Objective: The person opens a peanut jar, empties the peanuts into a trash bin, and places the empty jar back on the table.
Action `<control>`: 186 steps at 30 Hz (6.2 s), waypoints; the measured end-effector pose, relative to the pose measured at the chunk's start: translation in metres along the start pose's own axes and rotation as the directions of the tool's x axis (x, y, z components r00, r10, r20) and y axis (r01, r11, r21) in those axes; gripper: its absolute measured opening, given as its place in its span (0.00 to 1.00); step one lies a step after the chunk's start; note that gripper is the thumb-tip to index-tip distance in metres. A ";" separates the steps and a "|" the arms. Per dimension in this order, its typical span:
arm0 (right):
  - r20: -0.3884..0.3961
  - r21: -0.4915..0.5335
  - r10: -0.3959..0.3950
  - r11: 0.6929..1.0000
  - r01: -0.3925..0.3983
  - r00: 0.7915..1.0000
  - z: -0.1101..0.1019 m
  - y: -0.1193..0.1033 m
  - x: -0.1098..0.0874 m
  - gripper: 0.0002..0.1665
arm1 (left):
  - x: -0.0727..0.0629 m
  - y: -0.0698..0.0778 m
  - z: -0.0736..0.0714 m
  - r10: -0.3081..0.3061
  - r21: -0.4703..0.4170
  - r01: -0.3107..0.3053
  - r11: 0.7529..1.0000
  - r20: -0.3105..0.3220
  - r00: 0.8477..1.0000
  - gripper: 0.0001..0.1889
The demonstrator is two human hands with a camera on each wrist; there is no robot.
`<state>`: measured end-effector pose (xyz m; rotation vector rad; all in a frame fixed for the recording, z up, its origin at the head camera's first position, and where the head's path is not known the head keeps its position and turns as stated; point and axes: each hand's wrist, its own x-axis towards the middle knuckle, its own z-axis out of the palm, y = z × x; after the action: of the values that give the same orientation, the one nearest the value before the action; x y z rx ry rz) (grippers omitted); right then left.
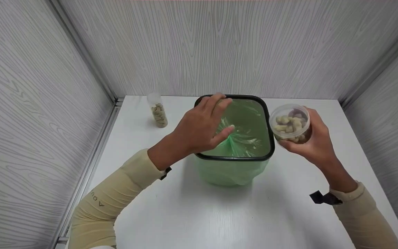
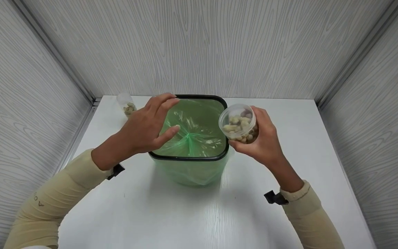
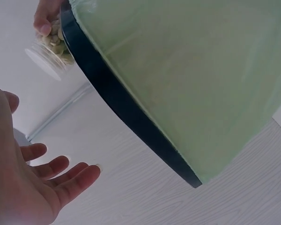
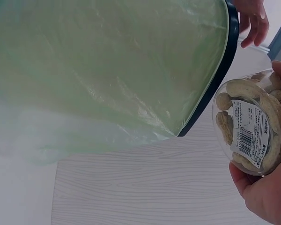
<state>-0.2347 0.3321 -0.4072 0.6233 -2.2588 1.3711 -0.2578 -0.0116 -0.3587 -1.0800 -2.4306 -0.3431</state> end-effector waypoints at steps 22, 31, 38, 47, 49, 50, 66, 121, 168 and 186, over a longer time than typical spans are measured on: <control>0.062 0.011 -0.137 0.991 0.137 0.989 0.018 -0.022 0.007 0.56 | 0.024 0.024 0.004 0.198 -0.016 -0.198 0.980 0.048 0.979 0.36; 0.111 0.025 -0.143 0.990 0.142 0.983 0.023 -0.031 0.006 0.56 | 0.028 0.031 0.009 0.261 0.046 -0.262 0.964 0.036 0.965 0.36; 0.139 0.020 -0.161 0.987 0.160 0.977 0.027 -0.035 0.007 0.56 | 0.031 0.038 0.009 0.295 0.016 -0.296 0.955 0.055 0.954 0.36; 0.180 0.079 -0.185 0.982 0.173 0.966 0.032 -0.040 0.006 0.55 | 0.034 0.043 0.007 0.337 -0.053 -0.335 0.941 0.048 0.940 0.39; 0.194 0.104 -0.196 0.978 0.178 0.961 0.033 -0.041 0.007 0.54 | 0.034 0.044 0.008 0.353 -0.052 -0.351 0.935 0.036 0.935 0.40; 0.203 0.118 -0.201 0.977 0.180 0.958 0.034 -0.041 0.007 0.54 | 0.035 0.044 0.008 0.360 -0.049 -0.359 0.932 0.027 0.932 0.41; 0.215 0.057 -0.224 0.975 0.217 0.951 0.043 -0.049 0.009 0.50 | 0.042 0.047 0.018 0.424 0.117 -0.409 0.905 -0.179 0.888 0.36; 0.057 -0.336 -0.374 0.866 0.370 0.926 0.055 -0.048 -0.001 0.52 | 0.025 0.036 0.005 0.386 -0.170 -0.408 0.897 -0.147 0.910 0.42; 0.070 -0.367 -0.400 0.842 0.397 0.914 0.053 -0.044 -0.006 0.48 | 0.027 0.036 0.007 0.491 -0.250 -0.499 0.830 -0.101 0.865 0.35; 0.074 -0.344 -0.384 0.856 0.385 0.920 0.054 -0.048 -0.005 0.47 | 0.025 0.041 0.004 0.334 -0.074 -0.343 0.937 -0.111 0.936 0.41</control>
<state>-0.2093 0.2643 -0.3990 0.8876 -2.1511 0.7475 -0.2434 0.0330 -0.3478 -1.4596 -2.1100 -0.3848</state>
